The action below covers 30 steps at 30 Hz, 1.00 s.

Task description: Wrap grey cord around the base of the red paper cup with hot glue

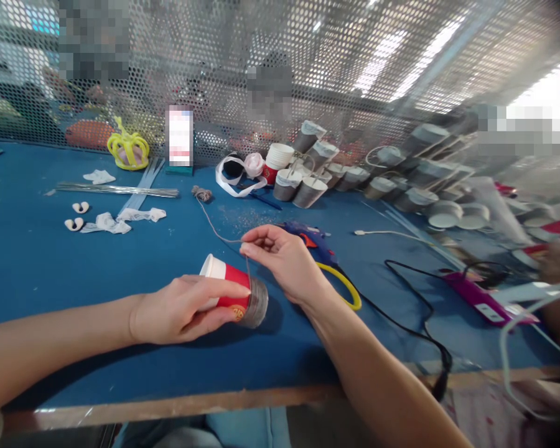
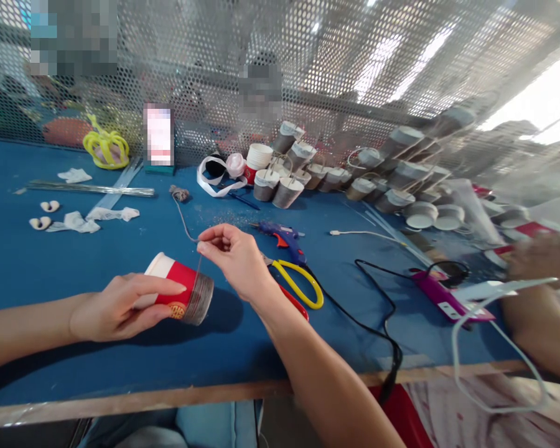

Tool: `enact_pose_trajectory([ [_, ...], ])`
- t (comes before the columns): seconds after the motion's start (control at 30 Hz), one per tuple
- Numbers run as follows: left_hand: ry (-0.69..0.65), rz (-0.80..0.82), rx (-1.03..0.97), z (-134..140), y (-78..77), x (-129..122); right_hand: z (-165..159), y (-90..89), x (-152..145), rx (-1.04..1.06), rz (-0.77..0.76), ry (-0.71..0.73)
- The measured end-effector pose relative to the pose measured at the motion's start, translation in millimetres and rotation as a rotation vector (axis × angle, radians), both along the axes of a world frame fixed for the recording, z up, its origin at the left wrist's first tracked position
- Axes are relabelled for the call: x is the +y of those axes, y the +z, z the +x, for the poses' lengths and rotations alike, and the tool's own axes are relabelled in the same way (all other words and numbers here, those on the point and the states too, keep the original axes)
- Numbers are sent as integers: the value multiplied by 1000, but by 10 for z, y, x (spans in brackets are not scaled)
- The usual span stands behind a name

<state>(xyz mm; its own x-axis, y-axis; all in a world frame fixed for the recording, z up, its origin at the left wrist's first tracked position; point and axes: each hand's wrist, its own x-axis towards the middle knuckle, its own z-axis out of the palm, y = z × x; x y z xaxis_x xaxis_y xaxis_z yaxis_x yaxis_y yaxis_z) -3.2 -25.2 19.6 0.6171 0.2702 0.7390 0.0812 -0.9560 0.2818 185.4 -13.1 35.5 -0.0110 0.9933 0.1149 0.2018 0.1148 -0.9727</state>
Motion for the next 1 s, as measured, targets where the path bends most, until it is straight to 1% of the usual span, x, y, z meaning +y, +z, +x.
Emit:
enact_pose_trajectory([
  [0.17, 11, 68, -25, 4, -18, 7, -24, 3, -14, 4, -34, 26],
  [0.43, -27, 71, 37, -20, -26, 8, -32, -7, -17, -9, -51, 64],
  [0.87, -66, 87, 49, -38, -8, 34, -62, -28, -19, 58, -199, 150],
  [1.0, -69, 125, 29, -34, 5, 41, -70, -49, -6, 82, -228, 175],
])
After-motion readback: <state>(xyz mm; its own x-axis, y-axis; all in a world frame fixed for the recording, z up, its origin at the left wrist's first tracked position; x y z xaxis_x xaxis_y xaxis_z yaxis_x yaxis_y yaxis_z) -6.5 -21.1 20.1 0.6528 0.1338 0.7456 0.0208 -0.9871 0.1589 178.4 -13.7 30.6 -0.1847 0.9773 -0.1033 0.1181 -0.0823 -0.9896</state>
